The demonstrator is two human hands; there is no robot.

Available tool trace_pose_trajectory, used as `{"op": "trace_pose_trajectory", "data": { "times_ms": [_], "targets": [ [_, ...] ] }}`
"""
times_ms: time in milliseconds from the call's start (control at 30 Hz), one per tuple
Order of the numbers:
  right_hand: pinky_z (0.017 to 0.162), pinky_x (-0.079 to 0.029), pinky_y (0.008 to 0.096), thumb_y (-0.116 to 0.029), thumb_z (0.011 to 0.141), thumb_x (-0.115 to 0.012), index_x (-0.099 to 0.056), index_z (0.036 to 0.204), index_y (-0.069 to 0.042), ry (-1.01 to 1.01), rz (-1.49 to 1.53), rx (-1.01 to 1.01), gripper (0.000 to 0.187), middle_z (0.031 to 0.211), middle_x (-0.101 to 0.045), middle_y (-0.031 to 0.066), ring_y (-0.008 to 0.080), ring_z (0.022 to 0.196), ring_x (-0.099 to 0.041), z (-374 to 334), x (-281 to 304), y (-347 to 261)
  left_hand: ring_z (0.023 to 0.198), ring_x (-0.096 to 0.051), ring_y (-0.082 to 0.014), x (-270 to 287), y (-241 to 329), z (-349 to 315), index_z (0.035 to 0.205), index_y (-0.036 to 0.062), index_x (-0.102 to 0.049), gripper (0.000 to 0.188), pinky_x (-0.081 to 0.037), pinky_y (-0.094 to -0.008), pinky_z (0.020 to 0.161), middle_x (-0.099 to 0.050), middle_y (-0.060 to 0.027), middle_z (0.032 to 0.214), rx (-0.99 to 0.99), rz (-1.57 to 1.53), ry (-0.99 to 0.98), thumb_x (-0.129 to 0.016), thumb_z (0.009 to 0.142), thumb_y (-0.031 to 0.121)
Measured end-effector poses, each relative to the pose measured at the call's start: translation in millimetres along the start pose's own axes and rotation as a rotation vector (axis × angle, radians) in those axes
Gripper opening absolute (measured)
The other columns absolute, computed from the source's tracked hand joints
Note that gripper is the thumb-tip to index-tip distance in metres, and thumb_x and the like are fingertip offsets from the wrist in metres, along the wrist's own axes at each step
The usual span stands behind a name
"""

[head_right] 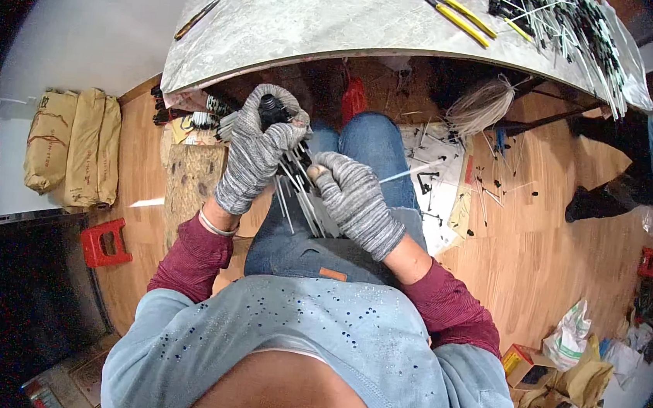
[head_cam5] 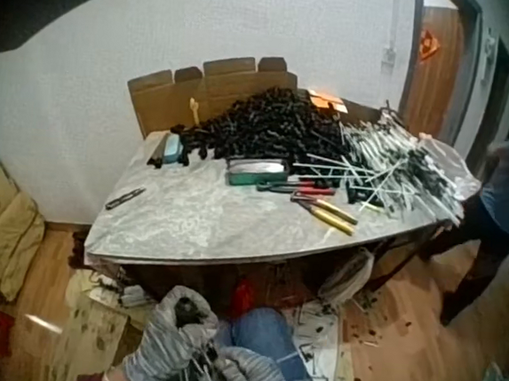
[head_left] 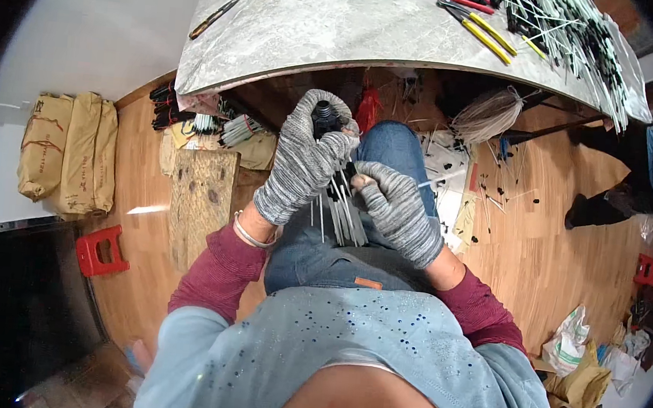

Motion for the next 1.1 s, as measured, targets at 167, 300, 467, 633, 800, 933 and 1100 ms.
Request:
{"op": "trace_pose_trajectory", "data": {
  "times_ms": [167,300,467,633,800,933,1100],
  "targets": [
    [0.064,-0.044,0.0333,-0.016,0.077,-0.051,-0.055,0.085,0.0,-0.087,-0.107,0.307,0.018,0.078,-0.055,0.0169,0.03,0.07,-0.055,9.7,22.0,-38.9,0.061,-0.049,-0.0075,-12.8,-5.2,-1.6,0.081,0.0034,-0.046,0.015,-0.042,-0.021,0.056,-0.052,-0.0024,0.067,0.076,-0.013,-0.118,-0.052,0.068,-0.001],
    [0.061,-0.044,0.0317,-0.012,0.073,-0.054,-0.055,0.084,-0.001,0.193,-0.044,0.4,0.016,0.076,-0.055,0.0138,0.0282,0.068,-0.054,26.1,66.2,-60.8,0.062,-0.049,-0.0073,-16.7,-0.7,-4.9,0.082,0.0036,-0.046,0.017,-0.042,-0.0209,0.057,-0.052,-0.0029,0.068,0.067,0.058,-0.136,-0.053,0.067,0.0],
    [0.059,-0.045,0.0305,-0.01,0.07,-0.057,-0.054,0.082,-0.002,0.252,-0.309,0.663,0.015,0.074,-0.054,0.0116,0.0268,0.066,-0.054,21.4,55.2,-95.3,0.064,-0.048,-0.007,-17.2,2.0,-5.5,0.083,0.004,-0.047,0.02,-0.042,-0.0213,0.058,-0.051,-0.003,0.069,0.01,0.098,-0.129,-0.055,0.066,0.002],
    [0.059,-0.045,0.0305,-0.01,0.069,-0.056,-0.053,0.083,-0.003,0.231,-0.3,0.674,0.016,0.074,-0.053,0.0116,0.0266,0.066,-0.054,31.3,52.7,-85.0,0.064,-0.048,-0.0058,-14.7,-3.1,-5.8,0.084,0.0057,-0.047,0.02,-0.042,-0.0196,0.057,-0.051,-0.0006,0.07,-0.008,0.111,-0.138,-0.056,0.067,0.004],
    [0.057,-0.044,0.0305,-0.01,0.07,-0.055,-0.053,0.083,-0.004,0.221,-0.3,0.607,0.015,0.074,-0.052,0.0115,0.0263,0.065,-0.054,36.9,47.6,-69.7,0.064,-0.047,-0.005,-5.8,2.4,-3.9,0.084,0.0072,-0.047,0.02,-0.041,-0.0188,0.056,-0.05,0.0008,0.07,-0.074,0.154,-0.031,-0.057,0.067,0.005],
    [0.056,-0.044,0.0306,-0.011,0.07,-0.055,-0.053,0.083,-0.004,0.201,-0.423,0.601,0.014,0.073,-0.052,0.0116,0.0266,0.064,-0.054,31.1,41.8,-75.5,0.063,-0.045,-0.0049,-5.3,2.0,-4.6,0.084,0.007,-0.047,0.02,-0.04,-0.0191,0.056,-0.049,0.0012,0.069,-0.044,0.137,-0.043,-0.058,0.068,0.006],
    [0.055,-0.044,0.0315,-0.013,0.071,-0.056,-0.053,0.08,-0.003,0.185,-0.339,0.602,0.013,0.072,-0.052,0.0121,0.0267,0.063,-0.054,18.9,45.1,-87.9,0.063,-0.048,-0.0098,-14.9,-1.4,-3.2,0.087,0.0043,-0.045,0.025,-0.042,-0.0235,0.058,-0.048,-0.004,0.071,-0.063,0.188,-0.118,-0.055,0.064,0.001]
  ]
}}
Point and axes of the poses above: each hand's wrist, its own z-axis towards the middle knuckle, its own x-axis out of the back of the hand, y = z × x, the point moved 10 cm from there along z, towards the middle knuckle
